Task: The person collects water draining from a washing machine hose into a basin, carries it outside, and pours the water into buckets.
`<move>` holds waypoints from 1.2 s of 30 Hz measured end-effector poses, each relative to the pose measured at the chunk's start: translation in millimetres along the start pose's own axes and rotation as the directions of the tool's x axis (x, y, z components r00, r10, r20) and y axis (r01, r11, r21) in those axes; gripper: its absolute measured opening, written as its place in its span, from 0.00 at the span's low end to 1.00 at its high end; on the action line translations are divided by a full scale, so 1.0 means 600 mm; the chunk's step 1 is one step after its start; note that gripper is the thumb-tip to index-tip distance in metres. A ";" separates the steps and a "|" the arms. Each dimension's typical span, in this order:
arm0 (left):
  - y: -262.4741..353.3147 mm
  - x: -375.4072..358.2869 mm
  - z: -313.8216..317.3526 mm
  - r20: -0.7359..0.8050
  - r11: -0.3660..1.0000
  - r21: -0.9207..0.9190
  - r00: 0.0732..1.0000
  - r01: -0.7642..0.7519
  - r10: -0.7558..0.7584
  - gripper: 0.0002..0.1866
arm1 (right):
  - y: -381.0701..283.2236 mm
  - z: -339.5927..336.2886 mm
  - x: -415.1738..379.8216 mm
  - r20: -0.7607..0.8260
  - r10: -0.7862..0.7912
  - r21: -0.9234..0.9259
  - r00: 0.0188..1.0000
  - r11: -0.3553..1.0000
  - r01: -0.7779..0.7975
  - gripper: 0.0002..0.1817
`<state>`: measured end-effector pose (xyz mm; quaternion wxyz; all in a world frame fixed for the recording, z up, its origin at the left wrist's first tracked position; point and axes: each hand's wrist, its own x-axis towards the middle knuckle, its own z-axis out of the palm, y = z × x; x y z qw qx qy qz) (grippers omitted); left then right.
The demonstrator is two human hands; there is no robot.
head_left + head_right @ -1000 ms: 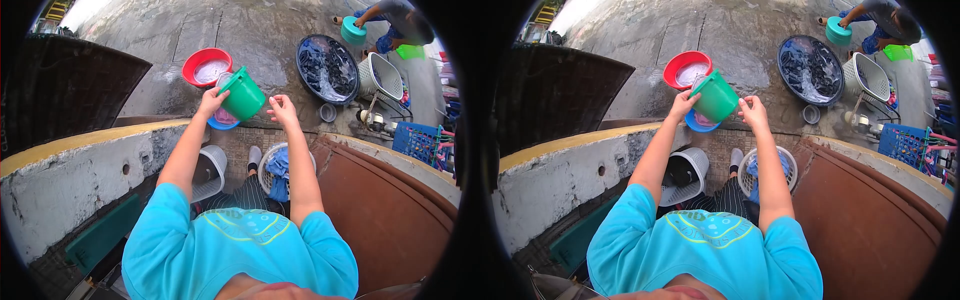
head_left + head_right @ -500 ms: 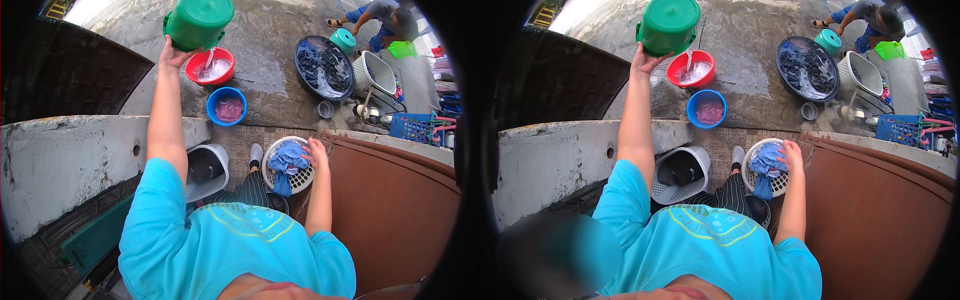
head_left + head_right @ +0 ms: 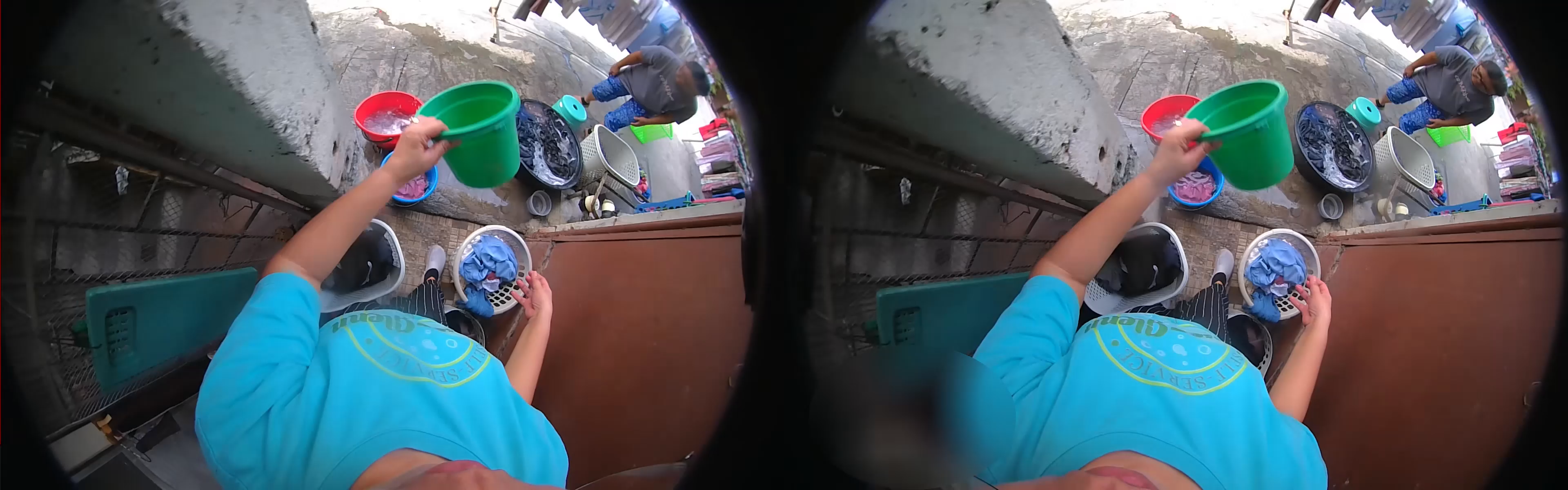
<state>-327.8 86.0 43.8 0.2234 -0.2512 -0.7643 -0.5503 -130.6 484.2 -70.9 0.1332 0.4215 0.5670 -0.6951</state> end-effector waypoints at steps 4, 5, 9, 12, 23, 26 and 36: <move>0.077 -0.184 -0.051 0.307 0.988 0.134 0.951 -0.081 0.036 0.12 | -0.002 0.066 -0.056 0.108 -0.049 -0.159 0.993 0.985 0.066 0.16; 0.094 -0.226 -0.066 0.348 0.980 0.178 0.937 -0.089 0.022 0.13 | -0.003 0.086 -0.057 0.151 -0.050 -0.215 0.987 0.973 0.083 0.15; 0.158 -0.358 -0.118 0.320 0.940 0.342 0.938 0.018 -0.134 0.13 | -0.003 0.200 -0.075 0.383 -0.002 -0.437 0.924 0.881 0.183 0.29; 0.202 -0.447 -0.142 0.315 0.845 0.535 0.930 -0.010 -0.189 0.12 | 0.009 0.296 -0.103 0.504 0.182 -0.657 0.845 0.716 0.237 0.36; 0.420 -0.670 -0.144 -0.257 0.479 0.777 0.900 0.409 -0.352 0.10 | 0.155 0.534 -0.195 0.783 0.496 -0.613 0.376 0.515 0.599 0.15; 0.466 -0.731 -0.135 -0.550 0.317 0.731 0.797 0.604 -0.250 0.26 | 0.193 0.584 -0.232 0.783 0.553 -0.569 0.285 0.451 0.688 0.13; 0.844 -1.211 0.054 -0.540 -0.665 -0.366 -0.730 0.651 -0.418 0.23 | 0.371 0.647 -0.467 0.720 0.661 -0.496 0.211 0.278 0.823 0.14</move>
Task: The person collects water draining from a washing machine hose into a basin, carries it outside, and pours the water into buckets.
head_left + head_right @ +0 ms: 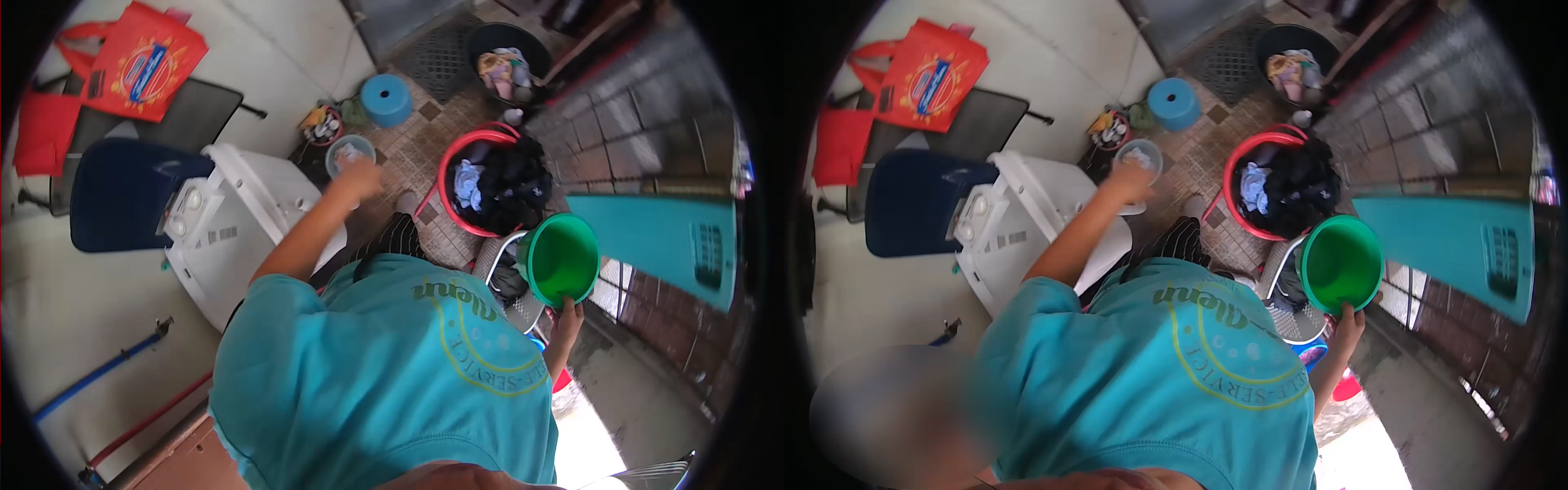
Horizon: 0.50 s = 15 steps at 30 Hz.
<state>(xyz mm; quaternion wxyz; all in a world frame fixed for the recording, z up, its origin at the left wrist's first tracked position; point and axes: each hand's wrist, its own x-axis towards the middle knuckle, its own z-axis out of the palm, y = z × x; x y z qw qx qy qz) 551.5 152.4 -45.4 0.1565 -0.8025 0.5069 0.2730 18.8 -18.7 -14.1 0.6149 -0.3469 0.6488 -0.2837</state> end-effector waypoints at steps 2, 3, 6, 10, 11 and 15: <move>-0.122 -0.045 -0.035 -0.049 0.960 -0.113 0.964 0.256 -0.262 0.24 | -0.017 0.055 0.036 0.065 0.027 0.035 0.998 0.999 -0.029 0.14; -0.177 -0.056 -0.019 -0.079 0.917 -0.167 0.922 0.361 -0.378 0.25 | -0.041 0.100 0.040 0.107 0.015 0.023 0.994 1.000 -0.017 0.15; -0.265 -0.081 0.042 0.291 0.900 -0.101 0.878 0.424 -0.381 0.29 | -0.094 0.216 0.072 0.169 0.028 -0.076 0.985 0.997 -0.015 0.16; -0.219 -0.133 0.084 0.385 0.950 0.075 0.870 0.303 -0.308 0.32 | -0.151 0.365 0.100 0.264 0.003 -0.224 0.964 0.973 0.058 0.16; -0.215 -0.127 0.108 0.360 0.920 0.155 0.847 0.359 -0.391 0.29 | -0.161 0.397 0.109 0.277 0.024 -0.262 0.961 0.964 0.052 0.16; -0.275 -0.020 0.471 -0.477 0.616 -0.132 0.495 0.777 -0.726 0.15 | -0.184 0.508 0.123 0.287 0.010 -0.331 0.958 0.939 0.090 0.14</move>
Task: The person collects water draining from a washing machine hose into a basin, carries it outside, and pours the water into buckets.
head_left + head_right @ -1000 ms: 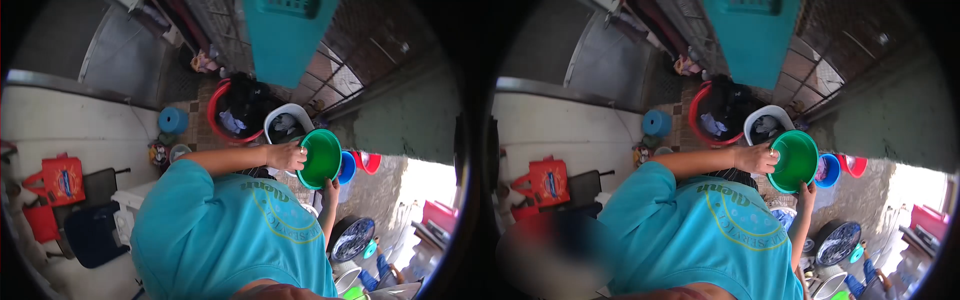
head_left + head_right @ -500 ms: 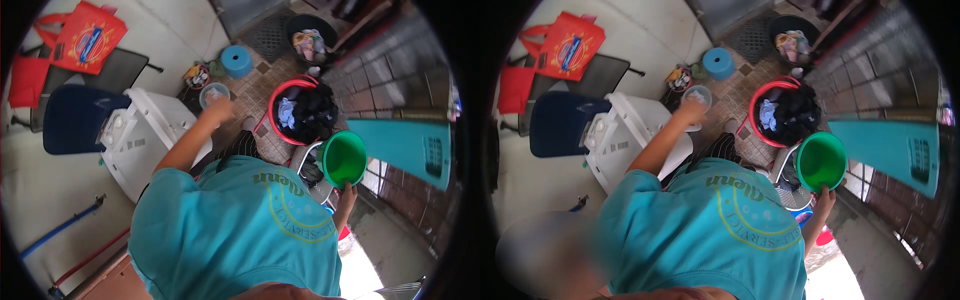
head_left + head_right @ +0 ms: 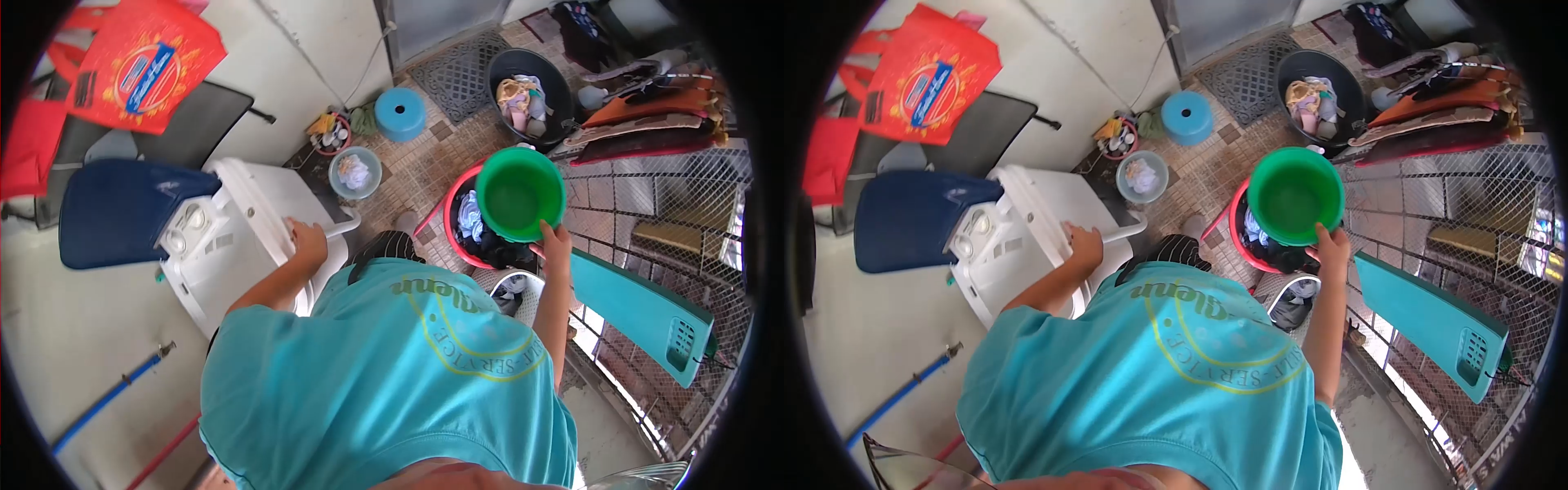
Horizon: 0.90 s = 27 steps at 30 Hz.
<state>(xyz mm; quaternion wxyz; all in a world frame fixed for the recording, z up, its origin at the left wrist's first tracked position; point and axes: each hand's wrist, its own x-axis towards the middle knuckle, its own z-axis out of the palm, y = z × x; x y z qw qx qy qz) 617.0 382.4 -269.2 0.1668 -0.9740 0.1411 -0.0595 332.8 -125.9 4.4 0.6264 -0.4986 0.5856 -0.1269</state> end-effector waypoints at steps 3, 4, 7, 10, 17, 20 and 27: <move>0.029 0.076 -0.302 0.648 0.652 0.199 0.597 -0.732 0.472 0.12 | 0.023 0.042 0.040 -0.038 -0.060 -0.131 0.997 0.990 0.054 0.13; 0.024 0.082 -0.282 0.644 0.639 0.197 0.590 -0.743 0.487 0.12 | 0.037 0.053 0.054 -0.056 -0.104 -0.207 0.993 0.974 0.090 0.14; -0.001 0.101 -0.231 0.715 0.824 -0.136 0.521 -0.550 0.467 0.11 | 0.050 0.077 0.070 -0.081 -0.141 -0.332 0.987 0.937 0.107 0.16; -0.013 0.115 -0.245 0.742 0.742 -0.167 0.413 -0.649 0.528 0.11 | 0.056 0.095 0.071 -0.098 -0.111 -0.352 0.989 0.933 0.070 0.18; 0.023 0.183 -0.280 0.689 0.802 -0.288 0.468 -0.523 0.553 0.11 | 0.083 0.128 0.114 -0.052 -0.008 -0.279 0.999 0.960 -0.007 0.15; 0.088 0.225 -0.259 0.566 0.817 -0.398 0.589 -0.418 0.577 0.13 | 0.119 0.169 0.176 -0.020 0.053 -0.267 0.998 0.962 -0.057 0.16; 0.366 0.332 -0.153 0.732 0.752 -0.650 0.353 0.107 0.583 0.13 | 0.255 0.299 0.413 0.041 0.111 -0.221 0.993 0.970 -0.100 0.18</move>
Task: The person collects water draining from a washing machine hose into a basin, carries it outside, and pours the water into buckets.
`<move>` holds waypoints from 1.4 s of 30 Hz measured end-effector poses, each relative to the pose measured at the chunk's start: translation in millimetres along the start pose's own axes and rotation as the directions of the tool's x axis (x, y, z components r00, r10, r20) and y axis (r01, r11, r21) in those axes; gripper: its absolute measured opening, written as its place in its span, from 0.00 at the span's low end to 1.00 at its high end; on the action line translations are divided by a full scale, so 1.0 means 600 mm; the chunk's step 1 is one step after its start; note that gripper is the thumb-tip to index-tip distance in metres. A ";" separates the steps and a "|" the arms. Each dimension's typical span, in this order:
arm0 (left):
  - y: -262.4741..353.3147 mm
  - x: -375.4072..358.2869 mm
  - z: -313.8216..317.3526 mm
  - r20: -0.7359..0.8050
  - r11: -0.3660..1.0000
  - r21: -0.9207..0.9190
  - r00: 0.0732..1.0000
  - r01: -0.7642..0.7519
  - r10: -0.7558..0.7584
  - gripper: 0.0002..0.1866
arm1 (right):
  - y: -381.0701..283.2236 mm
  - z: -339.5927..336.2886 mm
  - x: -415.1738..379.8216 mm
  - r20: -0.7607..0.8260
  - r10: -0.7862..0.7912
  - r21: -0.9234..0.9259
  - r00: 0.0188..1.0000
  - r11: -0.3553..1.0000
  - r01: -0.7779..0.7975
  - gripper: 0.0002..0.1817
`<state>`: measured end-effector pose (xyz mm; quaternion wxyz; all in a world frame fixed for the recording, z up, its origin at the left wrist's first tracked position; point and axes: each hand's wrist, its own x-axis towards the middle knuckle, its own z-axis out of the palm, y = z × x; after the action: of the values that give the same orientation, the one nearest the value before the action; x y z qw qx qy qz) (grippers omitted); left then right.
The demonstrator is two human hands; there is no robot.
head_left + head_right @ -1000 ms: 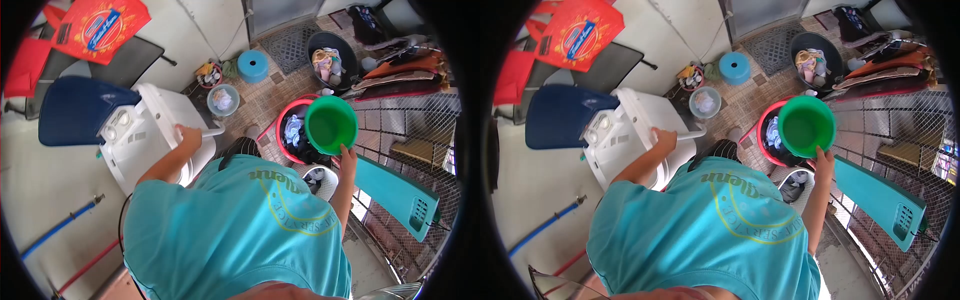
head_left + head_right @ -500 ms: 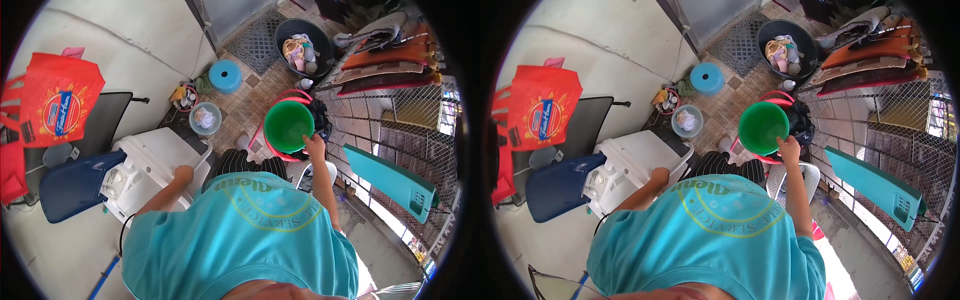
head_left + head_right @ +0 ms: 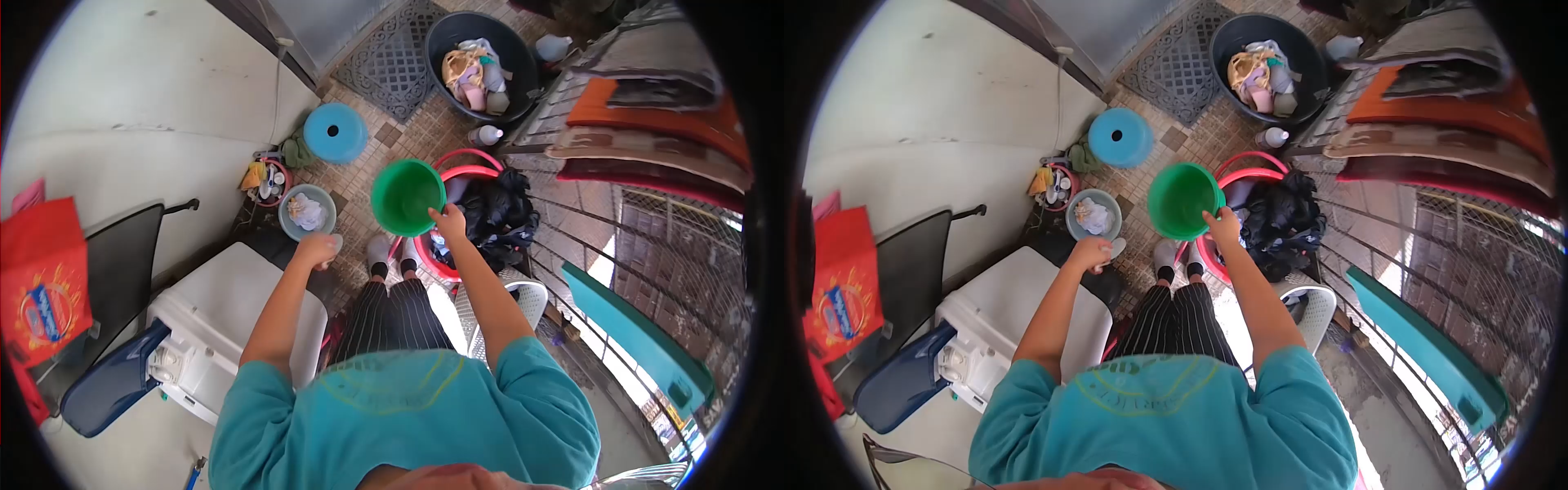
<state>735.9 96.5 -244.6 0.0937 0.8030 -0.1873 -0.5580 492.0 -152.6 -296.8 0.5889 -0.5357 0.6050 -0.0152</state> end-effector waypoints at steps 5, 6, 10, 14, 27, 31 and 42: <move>0.090 0.209 0.018 0.109 0.925 -0.379 0.990 -0.041 0.088 0.09 | 0.133 0.076 0.257 -0.084 -0.352 -0.389 0.932 0.873 0.295 0.19; 0.099 0.263 0.029 0.114 0.950 -0.311 0.991 -0.038 0.077 0.10 | 0.121 0.080 0.274 -0.111 -0.418 -0.469 0.902 0.822 0.323 0.19; 0.128 0.449 0.080 0.119 0.953 -0.302 0.991 -0.027 0.065 0.15 | 0.145 0.110 0.411 -0.083 -0.318 -0.342 0.944 0.899 0.273 0.23; 0.127 0.596 0.143 0.063 0.918 -0.398 0.997 -0.009 0.037 0.25 | 0.149 0.119 0.479 -0.085 -0.463 -0.507 0.882 0.782 0.362 0.22; -0.036 0.788 0.326 -0.271 0.961 0.275 0.958 -0.013 0.091 0.38 | 0.206 0.107 0.615 0.024 -0.513 -0.595 0.858 0.683 0.425 0.18; -0.073 0.810 0.375 -0.279 0.953 0.302 0.957 0.008 0.081 0.38 | 0.214 0.105 0.617 0.044 -0.490 -0.587 0.871 0.693 0.419 0.17; -0.166 0.798 0.413 -0.175 0.894 0.397 0.939 -0.208 0.296 0.33 | 0.215 0.105 0.625 0.018 -0.456 -0.604 0.890 0.704 0.373 0.19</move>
<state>671.9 7.9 -781.6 0.0326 0.8341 -0.3806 -0.3979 556.6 -308.9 -660.8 0.3316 -0.8120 0.4803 0.0064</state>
